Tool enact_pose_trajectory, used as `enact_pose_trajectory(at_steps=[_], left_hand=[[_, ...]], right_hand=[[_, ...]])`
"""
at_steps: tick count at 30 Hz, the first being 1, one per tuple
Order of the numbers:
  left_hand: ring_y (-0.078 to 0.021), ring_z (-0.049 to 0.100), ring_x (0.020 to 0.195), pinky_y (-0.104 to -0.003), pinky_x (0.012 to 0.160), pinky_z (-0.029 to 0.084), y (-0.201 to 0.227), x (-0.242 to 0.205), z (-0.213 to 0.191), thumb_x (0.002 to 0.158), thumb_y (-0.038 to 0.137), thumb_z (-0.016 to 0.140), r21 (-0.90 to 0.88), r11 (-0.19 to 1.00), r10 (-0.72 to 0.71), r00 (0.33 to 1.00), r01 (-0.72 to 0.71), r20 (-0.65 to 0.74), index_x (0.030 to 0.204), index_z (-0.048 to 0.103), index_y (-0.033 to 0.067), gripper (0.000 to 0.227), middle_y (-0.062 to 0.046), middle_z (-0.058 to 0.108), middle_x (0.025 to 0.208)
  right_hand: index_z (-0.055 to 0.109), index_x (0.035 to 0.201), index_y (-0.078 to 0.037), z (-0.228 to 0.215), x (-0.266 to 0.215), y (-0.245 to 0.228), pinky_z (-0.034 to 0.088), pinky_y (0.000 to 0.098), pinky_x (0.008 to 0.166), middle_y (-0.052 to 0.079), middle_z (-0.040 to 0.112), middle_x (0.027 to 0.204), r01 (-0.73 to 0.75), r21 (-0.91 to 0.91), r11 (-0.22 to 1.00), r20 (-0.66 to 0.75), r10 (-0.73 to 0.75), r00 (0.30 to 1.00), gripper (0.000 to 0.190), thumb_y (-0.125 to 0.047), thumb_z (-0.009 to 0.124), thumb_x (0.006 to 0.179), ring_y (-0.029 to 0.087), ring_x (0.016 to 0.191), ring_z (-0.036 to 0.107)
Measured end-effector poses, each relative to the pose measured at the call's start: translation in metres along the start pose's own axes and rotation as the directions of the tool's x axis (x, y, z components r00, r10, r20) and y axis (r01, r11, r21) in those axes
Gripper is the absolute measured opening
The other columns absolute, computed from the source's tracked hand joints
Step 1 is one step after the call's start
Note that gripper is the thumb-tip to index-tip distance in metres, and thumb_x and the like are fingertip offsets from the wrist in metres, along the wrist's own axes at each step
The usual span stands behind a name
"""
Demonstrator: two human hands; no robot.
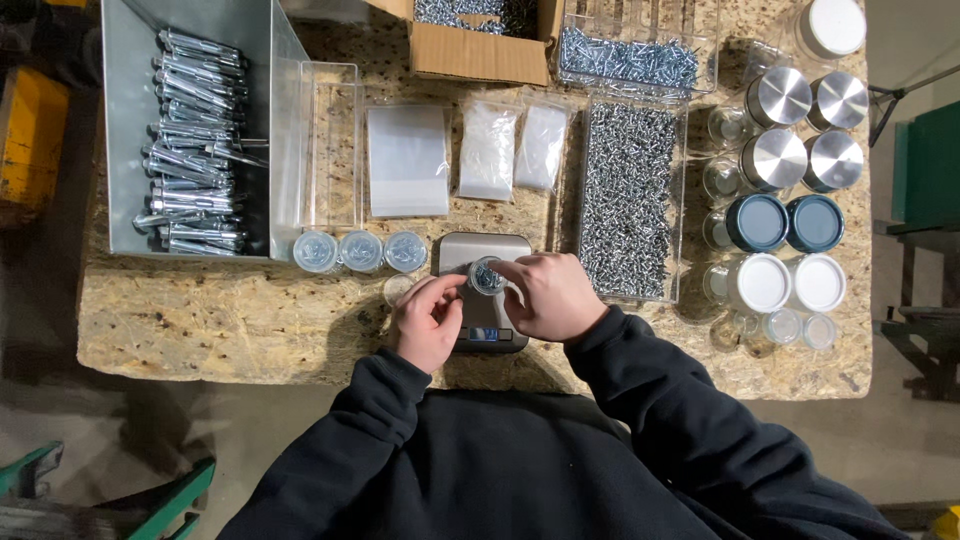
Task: The person repeatedly picks small metal screws from a tray and places them into a small plastic container on a digital scale. After reaching a target weight, the person closes the container with a lid and sets it aside. This process is repeated multiple times throughout the clip.
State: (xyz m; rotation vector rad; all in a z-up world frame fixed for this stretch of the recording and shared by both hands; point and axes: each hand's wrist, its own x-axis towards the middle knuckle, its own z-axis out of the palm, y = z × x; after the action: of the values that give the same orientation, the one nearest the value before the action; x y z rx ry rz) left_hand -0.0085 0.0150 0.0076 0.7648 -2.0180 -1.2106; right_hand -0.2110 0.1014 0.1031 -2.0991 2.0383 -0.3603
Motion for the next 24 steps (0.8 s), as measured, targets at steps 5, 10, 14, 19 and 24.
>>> enact_pose_trajectory(at_steps=[5, 10, 14, 19, 24], left_hand=[[-0.0296, 0.07, 0.068, -0.036, 0.06, 0.057, -0.001, -0.001, 0.001, 0.084, 0.0, 0.069, -0.011, 1.0, -0.003, 1.0, 0.003, 0.001, 0.108, 0.076, 0.0075, 0.027, -0.009, 0.071, 0.081], [-0.0306, 0.07, 0.069, -0.038, 0.06, 0.057, -0.005, -0.006, 0.001, 0.083, 0.001, 0.07, 0.014, 1.0, 0.001, 1.0, -0.001, 0.01, 0.108, 0.076, 0.0078, 0.027, -0.009, 0.07, 0.08], [-0.0328, 0.07, 0.071, -0.04, 0.064, 0.058, 0.001, -0.005, -0.001, 0.086, 0.002, 0.068, 0.054, 0.998, -0.017, 1.0, 0.016, 0.016, 0.108, 0.076, 0.0075, 0.024, -0.01, 0.073, 0.082], [-0.0376, 0.072, 0.075, -0.045, 0.067, 0.059, 0.007, -0.002, -0.001, 0.087, 0.003, 0.068, 0.088, 0.994, -0.062, 0.998, 0.059, 0.025, 0.11, 0.076, 0.0058, 0.025, -0.015, 0.075, 0.085], [-0.0153, 0.07, 0.073, -0.029, 0.072, 0.059, -0.012, -0.011, 0.01, 0.09, 0.006, 0.066, 0.124, 0.987, -0.097, 0.995, 0.099, -0.019, 0.112, 0.077, 0.0102, 0.025, -0.002, 0.077, 0.092]], right_hand=[[0.067, 0.079, -0.019, 0.037, -0.008, 0.016, 0.056, 0.0445, 0.056, 0.002, 0.063, 0.058, -0.054, 0.032, 0.998, 0.032, 0.053, 0.998, 0.012, -0.029, 0.066, 0.072, 0.033, 0.061, 0.069], [0.074, 0.094, -0.019, 0.022, -0.008, 0.013, 0.057, 0.0428, 0.058, 0.003, 0.059, 0.056, -0.08, 0.162, 0.984, -0.069, 0.092, 0.993, 0.02, -0.022, 0.067, 0.077, 0.032, 0.062, 0.069], [0.079, 0.101, -0.015, 0.007, -0.004, 0.051, 0.055, 0.0451, 0.063, 0.01, 0.068, 0.067, -0.249, 0.373, 0.894, -0.143, 0.32, 0.936, 0.028, -0.014, 0.075, 0.074, 0.036, 0.07, 0.07], [0.082, 0.105, -0.013, -0.007, 0.013, 0.163, 0.053, 0.0338, 0.07, 0.007, 0.07, 0.07, -0.337, 0.542, 0.77, -0.207, 0.511, 0.835, 0.029, -0.008, 0.071, 0.078, 0.022, 0.069, 0.067], [0.078, 0.113, -0.007, -0.02, 0.064, 0.275, 0.061, 0.0297, 0.085, 0.006, 0.079, 0.103, -0.457, 0.371, 0.808, -0.348, 0.578, 0.738, 0.031, -0.006, 0.068, 0.084, 0.015, 0.089, 0.073]])
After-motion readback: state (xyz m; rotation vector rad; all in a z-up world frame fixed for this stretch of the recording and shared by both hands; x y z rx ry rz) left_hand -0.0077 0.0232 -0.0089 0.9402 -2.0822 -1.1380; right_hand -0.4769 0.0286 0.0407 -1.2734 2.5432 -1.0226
